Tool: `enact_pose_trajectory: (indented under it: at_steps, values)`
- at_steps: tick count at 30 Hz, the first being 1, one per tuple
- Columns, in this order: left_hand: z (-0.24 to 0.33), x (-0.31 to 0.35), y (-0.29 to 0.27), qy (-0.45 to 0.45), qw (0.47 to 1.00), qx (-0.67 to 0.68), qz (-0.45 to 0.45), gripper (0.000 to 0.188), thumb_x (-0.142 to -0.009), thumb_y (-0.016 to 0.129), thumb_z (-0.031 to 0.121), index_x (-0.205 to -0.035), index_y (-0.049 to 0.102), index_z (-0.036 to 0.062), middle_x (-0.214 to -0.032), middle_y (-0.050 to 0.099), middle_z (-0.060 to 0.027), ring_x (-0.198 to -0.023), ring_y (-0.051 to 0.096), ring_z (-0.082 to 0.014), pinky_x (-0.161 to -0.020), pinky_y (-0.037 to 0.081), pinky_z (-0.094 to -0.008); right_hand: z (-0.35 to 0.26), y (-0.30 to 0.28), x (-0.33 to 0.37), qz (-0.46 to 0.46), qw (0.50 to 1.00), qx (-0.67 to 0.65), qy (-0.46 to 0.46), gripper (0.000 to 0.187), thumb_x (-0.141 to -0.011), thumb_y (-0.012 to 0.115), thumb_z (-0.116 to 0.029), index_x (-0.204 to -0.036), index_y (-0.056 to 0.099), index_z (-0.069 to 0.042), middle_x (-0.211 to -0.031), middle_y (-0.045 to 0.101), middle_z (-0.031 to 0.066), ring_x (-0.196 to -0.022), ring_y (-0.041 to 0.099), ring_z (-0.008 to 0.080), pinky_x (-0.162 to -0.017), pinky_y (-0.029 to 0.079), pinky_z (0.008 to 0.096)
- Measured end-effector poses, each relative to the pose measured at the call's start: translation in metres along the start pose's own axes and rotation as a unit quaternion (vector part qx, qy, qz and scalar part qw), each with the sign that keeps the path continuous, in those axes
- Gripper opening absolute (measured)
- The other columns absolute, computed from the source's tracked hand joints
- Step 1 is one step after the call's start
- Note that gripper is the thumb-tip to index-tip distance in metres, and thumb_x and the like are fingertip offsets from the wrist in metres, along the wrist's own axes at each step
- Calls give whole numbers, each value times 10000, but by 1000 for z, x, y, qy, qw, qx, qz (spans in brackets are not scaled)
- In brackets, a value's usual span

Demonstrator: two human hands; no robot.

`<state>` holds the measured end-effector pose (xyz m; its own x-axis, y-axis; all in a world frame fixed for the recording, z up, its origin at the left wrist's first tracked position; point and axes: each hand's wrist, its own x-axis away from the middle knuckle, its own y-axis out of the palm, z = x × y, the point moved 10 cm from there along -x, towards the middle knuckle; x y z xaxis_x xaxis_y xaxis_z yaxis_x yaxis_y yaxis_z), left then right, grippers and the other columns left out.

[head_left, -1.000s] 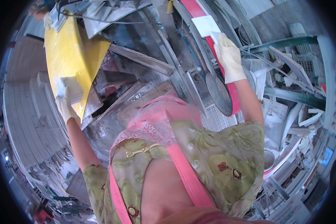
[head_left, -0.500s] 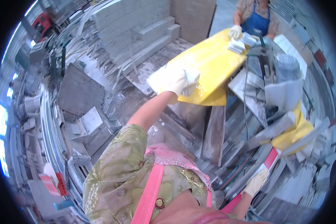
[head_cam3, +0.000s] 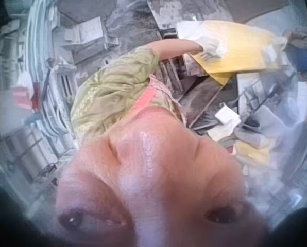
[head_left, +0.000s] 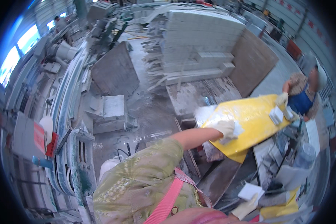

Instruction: The person repeatedly wipes small white rectangular tiles with a cloth on a yellow work surface, then stacks them. The person also briefly inspects a tile and places it back on the surface. The task continues with repeated wiping and stacking of tiles.

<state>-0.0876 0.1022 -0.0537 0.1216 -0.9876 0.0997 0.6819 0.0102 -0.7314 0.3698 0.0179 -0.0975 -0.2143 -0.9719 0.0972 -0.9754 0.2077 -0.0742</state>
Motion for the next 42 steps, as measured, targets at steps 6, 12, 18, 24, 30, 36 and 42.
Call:
enact_pose_trajectory:
  at_steps: [6,12,18,24,30,36,42]
  values:
    - [0,7,-8,30,999,1,43,668,-811,787,476,-1169,572,-45,-983,719,-230,-927,714,-397,-806,561,-447,-11,227,-5,86,994,-12,-64,541,-1042,576,-355,-1376,531,68,-1330,586,230,-1126,619,296,-974,506,425]
    - [-6,1,-7,26,999,19,12,592,-831,768,342,-1208,542,-54,-951,721,-234,-882,731,-409,-720,581,-470,-9,326,-23,-47,990,0,-133,715,-956,717,-252,-1525,366,3,-1305,601,175,-1142,615,271,-955,527,418]
    - [-7,8,-9,23,999,27,-20,640,-845,748,469,-1177,565,-47,-1009,722,-245,-925,737,-382,-789,579,-442,24,337,-38,-147,970,98,-165,813,-930,734,-288,-1555,305,6,-1337,593,211,-1198,602,314,-995,502,406]
    - [-2,-11,-12,-1,999,-42,-35,924,-806,743,635,-1285,508,-119,-1060,722,-251,-949,726,-393,-823,564,-457,50,332,-26,-223,948,145,-176,913,-903,750,-323,-1585,244,9,-1370,585,247,-1254,589,357,-1034,477,395]
    - [29,-9,5,-9,995,-90,45,1153,-652,891,529,-1487,350,-53,-1167,655,-251,-1101,642,-397,-890,527,-447,52,339,-22,-214,944,141,-208,758,-906,745,-274,-1492,370,29,-1310,603,246,-1188,620,325,-969,498,415]
    - [30,5,9,-66,972,-103,200,938,-631,785,151,-1479,406,24,-1129,612,-169,-1086,612,-347,-857,510,-421,87,346,-40,-242,965,-50,-90,490,-886,766,-175,-1290,533,-22,-1226,637,133,-1095,634,230,-926,528,379]
    - [28,-25,4,38,982,-183,-10,950,-621,850,207,-1453,430,22,-1125,649,-228,-1091,652,-390,-899,537,-446,100,376,-25,-224,947,-224,47,457,-920,735,-128,-1325,549,-26,-1270,618,145,-1128,603,216,-953,532,410]
